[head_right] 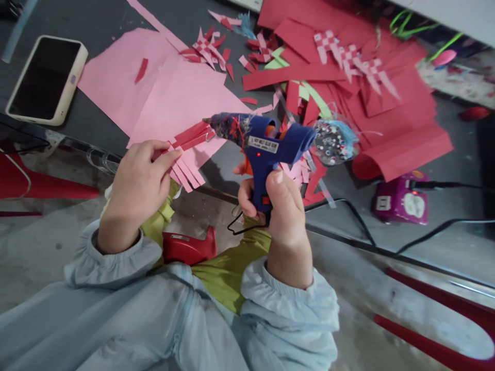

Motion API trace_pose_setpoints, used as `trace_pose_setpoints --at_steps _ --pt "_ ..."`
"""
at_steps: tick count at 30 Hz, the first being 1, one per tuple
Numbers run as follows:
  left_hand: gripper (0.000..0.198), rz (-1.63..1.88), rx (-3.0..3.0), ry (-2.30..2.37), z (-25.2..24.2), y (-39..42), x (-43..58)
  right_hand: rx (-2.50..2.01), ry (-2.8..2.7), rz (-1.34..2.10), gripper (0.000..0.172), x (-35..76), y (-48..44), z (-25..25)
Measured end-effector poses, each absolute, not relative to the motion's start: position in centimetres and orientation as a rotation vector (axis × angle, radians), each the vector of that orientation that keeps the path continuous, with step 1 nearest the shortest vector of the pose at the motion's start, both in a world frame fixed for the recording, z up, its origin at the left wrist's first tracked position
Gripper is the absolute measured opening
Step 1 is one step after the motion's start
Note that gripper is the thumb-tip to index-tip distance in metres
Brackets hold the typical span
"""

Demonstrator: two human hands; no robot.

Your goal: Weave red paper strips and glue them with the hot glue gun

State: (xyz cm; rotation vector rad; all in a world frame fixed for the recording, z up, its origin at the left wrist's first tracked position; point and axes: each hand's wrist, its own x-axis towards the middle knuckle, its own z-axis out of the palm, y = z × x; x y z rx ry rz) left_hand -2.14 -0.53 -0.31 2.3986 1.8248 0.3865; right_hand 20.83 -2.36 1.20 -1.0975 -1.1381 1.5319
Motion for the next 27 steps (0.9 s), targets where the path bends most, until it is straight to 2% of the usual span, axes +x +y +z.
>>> trace_pose_setpoints --at_steps 15,22,27 --pt "0.037 0.388 2.445 1.816 -0.39 -0.61 -2.18 -1.105 -1.14 1.53 0.047 21.08 -2.29 1.0" --pt "0.045 0.373 2.498 1.832 -0.35 -0.67 -2.05 -1.099 -1.156 1.517 0.046 20.53 -2.32 1.25" --pt "0.041 0.311 2.463 1.853 -0.18 -0.61 -1.84 -1.122 -1.146 1.506 0.046 20.21 -2.54 1.52"
